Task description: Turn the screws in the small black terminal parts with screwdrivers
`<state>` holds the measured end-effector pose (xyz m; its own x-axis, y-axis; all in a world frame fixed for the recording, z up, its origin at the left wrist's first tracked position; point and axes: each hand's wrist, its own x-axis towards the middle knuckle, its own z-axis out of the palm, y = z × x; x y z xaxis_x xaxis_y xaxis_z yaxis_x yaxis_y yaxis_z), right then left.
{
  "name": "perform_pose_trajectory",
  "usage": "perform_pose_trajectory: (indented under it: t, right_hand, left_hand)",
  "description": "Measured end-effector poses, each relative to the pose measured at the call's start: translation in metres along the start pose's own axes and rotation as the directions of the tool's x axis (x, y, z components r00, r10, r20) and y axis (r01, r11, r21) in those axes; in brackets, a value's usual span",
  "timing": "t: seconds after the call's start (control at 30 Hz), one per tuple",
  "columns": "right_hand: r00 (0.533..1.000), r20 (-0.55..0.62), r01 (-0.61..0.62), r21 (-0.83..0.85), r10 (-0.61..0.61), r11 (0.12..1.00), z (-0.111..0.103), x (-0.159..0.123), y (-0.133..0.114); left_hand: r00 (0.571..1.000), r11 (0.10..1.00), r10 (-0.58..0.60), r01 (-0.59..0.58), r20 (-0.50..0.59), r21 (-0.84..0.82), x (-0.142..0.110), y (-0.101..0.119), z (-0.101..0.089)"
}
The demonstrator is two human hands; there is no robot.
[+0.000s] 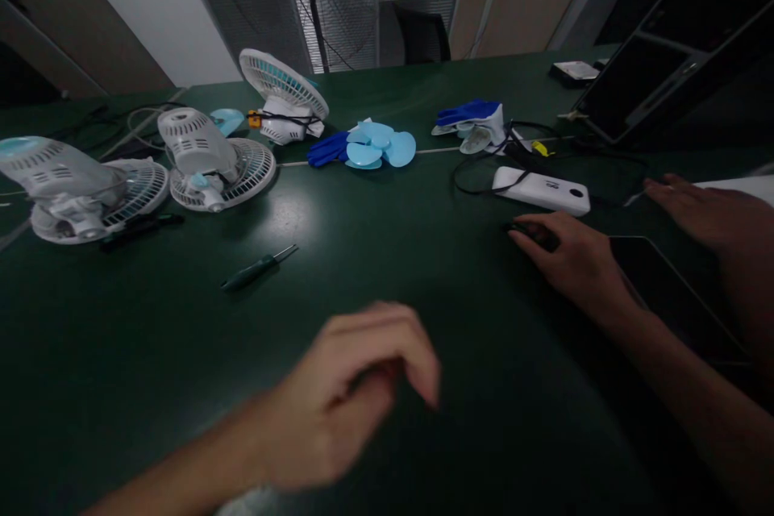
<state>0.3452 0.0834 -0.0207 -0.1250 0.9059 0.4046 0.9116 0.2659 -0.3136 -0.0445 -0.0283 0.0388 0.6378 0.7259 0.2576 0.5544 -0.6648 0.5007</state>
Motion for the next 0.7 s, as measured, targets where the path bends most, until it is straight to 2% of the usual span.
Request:
perform_pose_trajectory:
  t: [0.07, 0.13, 0.2, 0.23, 0.33, 0.4, 0.47, 0.57, 0.63, 0.7]
  right_hand:
    - [1.0, 0.019, -0.008, 0.017, 0.008, 1.0, 0.001, -0.001, -0.003]
    - [0.998, 0.069, 0.002, 0.066, -0.007, 0.998, 0.001, -0.002, -0.015]
    - [0.989, 0.142, 0.021, 0.149, -0.042, 0.989, 0.0, -0.005, -0.036]
    - [0.978, 0.193, 0.034, 0.203, -0.074, 0.979, 0.0, -0.008, -0.05]
    - [0.927, 0.323, 0.074, 0.344, -0.191, 0.936, 0.001, -0.02, -0.095]
    - [0.891, 0.355, 0.13, 0.397, -0.282, 0.909, 0.003, -0.031, -0.122]
    - [0.851, 0.368, 0.197, 0.437, -0.374, 0.878, 0.005, -0.042, -0.14]
    - [0.811, 0.385, 0.232, 0.48, -0.441, 0.846, 0.008, -0.051, -0.152]
    - [0.804, 0.39, 0.229, 0.494, -0.449, 0.839, 0.008, -0.053, -0.153]
    - [0.803, 0.392, 0.223, 0.499, -0.448, 0.838, 0.007, -0.052, -0.152]
  left_hand:
    - [0.991, 0.975, -0.089, 0.108, -0.102, 0.193, -0.011, -0.037, -0.022]
    - [0.94, 0.858, -0.228, 0.317, -0.254, 0.405, -0.036, -0.075, -0.039]
    - [0.858, 0.745, -0.417, 0.512, -0.3, 0.428, -0.063, -0.105, -0.047]
    - [0.825, 0.716, -0.482, 0.565, -0.295, 0.41, -0.073, -0.115, -0.048]
    - [0.785, 0.706, -0.573, 0.619, -0.236, 0.345, -0.087, -0.131, -0.046]
    - [0.791, 0.711, -0.565, 0.611, -0.234, 0.348, -0.084, -0.135, -0.044]
    - [0.815, 0.724, -0.522, 0.579, -0.251, 0.376, -0.078, -0.137, -0.044]
    - [0.854, 0.766, -0.448, 0.519, -0.265, 0.379, -0.071, -0.133, -0.043]
    - [0.879, 0.817, -0.411, 0.473, -0.242, 0.329, -0.068, -0.118, -0.037]
    - [0.929, 0.897, -0.328, 0.363, -0.171, 0.251, -0.063, -0.094, -0.026]
